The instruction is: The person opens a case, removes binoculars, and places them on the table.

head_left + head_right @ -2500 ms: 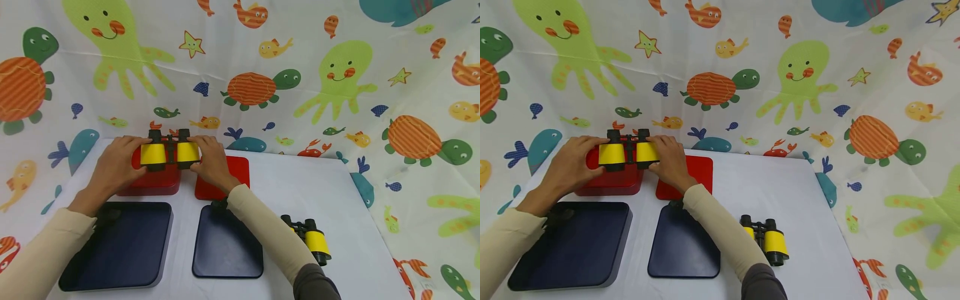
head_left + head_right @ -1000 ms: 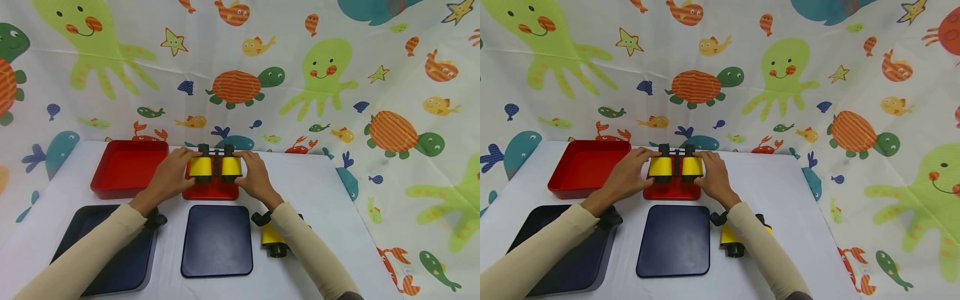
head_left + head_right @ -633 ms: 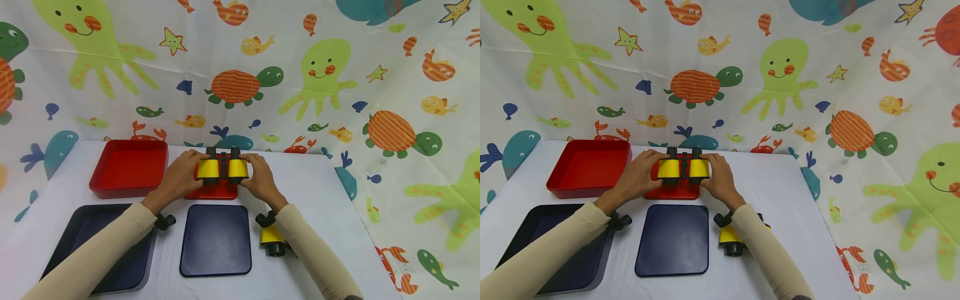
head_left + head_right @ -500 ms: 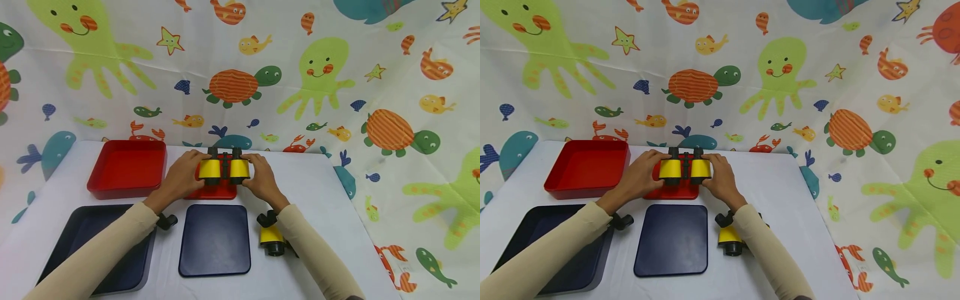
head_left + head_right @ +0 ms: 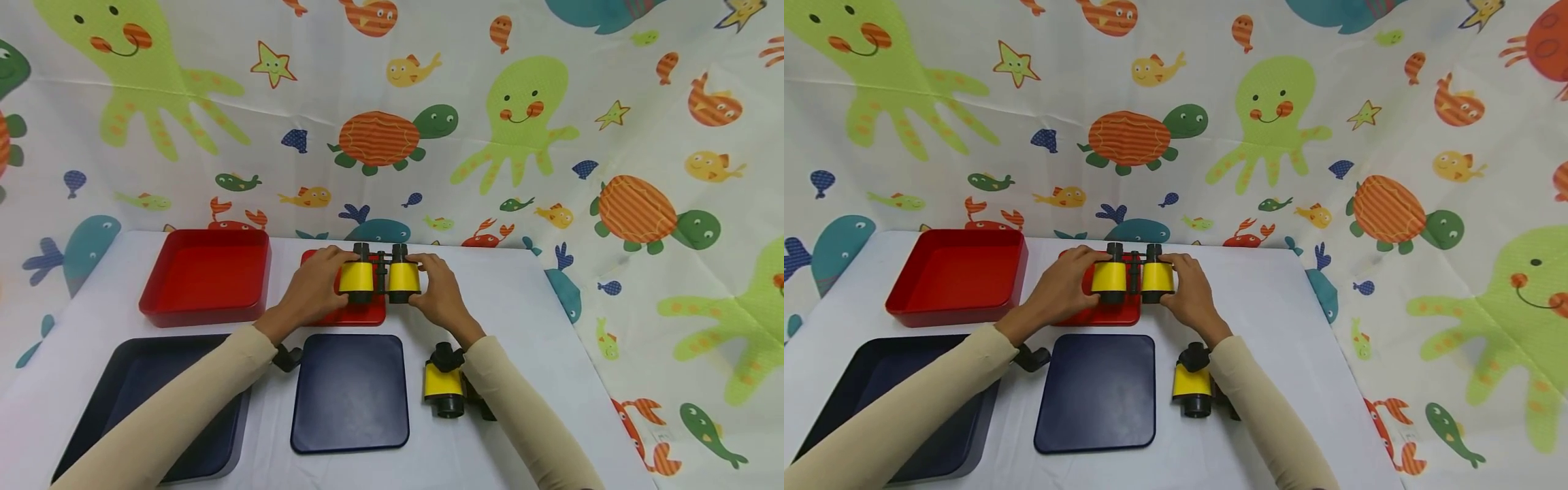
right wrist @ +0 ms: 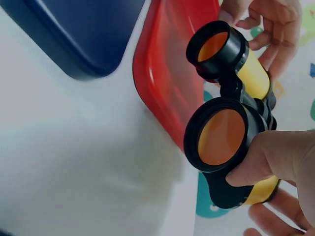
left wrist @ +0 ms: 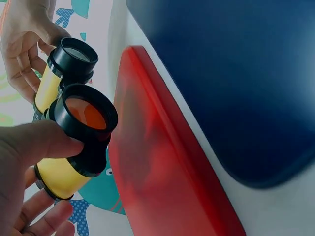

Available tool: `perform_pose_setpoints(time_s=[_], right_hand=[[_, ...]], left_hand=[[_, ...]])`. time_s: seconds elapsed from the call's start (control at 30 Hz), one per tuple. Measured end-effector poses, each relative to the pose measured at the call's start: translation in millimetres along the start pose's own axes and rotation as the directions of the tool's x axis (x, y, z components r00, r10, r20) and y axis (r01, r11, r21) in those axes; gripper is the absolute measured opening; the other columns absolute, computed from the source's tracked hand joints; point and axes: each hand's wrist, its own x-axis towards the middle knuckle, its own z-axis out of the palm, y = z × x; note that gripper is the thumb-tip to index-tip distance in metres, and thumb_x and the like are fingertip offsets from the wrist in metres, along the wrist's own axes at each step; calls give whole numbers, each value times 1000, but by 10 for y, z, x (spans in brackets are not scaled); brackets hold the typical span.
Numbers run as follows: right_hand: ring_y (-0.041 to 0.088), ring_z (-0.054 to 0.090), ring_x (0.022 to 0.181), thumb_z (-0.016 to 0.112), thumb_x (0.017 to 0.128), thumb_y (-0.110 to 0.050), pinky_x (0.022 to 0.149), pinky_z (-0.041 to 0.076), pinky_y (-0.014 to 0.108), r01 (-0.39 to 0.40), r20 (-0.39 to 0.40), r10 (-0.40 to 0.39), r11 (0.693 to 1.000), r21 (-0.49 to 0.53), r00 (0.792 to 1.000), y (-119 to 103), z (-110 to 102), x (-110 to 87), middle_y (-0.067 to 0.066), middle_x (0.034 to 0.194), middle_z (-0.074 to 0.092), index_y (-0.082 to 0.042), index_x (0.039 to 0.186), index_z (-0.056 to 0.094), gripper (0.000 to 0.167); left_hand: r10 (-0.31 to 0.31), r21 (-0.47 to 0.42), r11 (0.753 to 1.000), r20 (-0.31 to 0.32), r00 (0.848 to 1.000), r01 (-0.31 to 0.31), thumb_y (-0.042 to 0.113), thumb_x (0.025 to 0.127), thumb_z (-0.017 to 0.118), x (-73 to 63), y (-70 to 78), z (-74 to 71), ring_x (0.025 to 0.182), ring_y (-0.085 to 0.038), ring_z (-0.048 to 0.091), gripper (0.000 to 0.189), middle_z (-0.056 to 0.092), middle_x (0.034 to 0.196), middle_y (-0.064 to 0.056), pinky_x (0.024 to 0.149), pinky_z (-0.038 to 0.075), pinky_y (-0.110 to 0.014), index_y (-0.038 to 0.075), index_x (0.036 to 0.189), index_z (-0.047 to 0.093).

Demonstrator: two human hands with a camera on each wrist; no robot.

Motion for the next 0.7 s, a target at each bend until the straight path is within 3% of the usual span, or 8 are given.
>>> perform_pose_setpoints(time_s=[0.33, 0.7], right_hand=[[31, 61, 130, 87, 79, 2, 108, 55, 50, -48, 39, 48, 999, -5, 998, 169, -151, -7, 7, 148, 60, -18, 146, 57, 77], [35, 62, 131, 86, 81, 2, 109, 55, 51, -76, 84, 76, 997, -7, 994, 268, -233, -27, 9, 148, 60, -17, 148, 56, 76]], left_hand=[[6, -24, 1000, 56, 998, -4, 16, 74, 91, 156, 141, 141, 132, -35, 58, 80, 62, 141, -17, 114, 53, -55, 10, 147, 60], [25, -36, 999, 90, 996, -22, 16, 75, 91, 242, 182, 244, 130, -34, 58, 80, 62, 140, -16, 113, 54, -53, 9, 148, 59]])
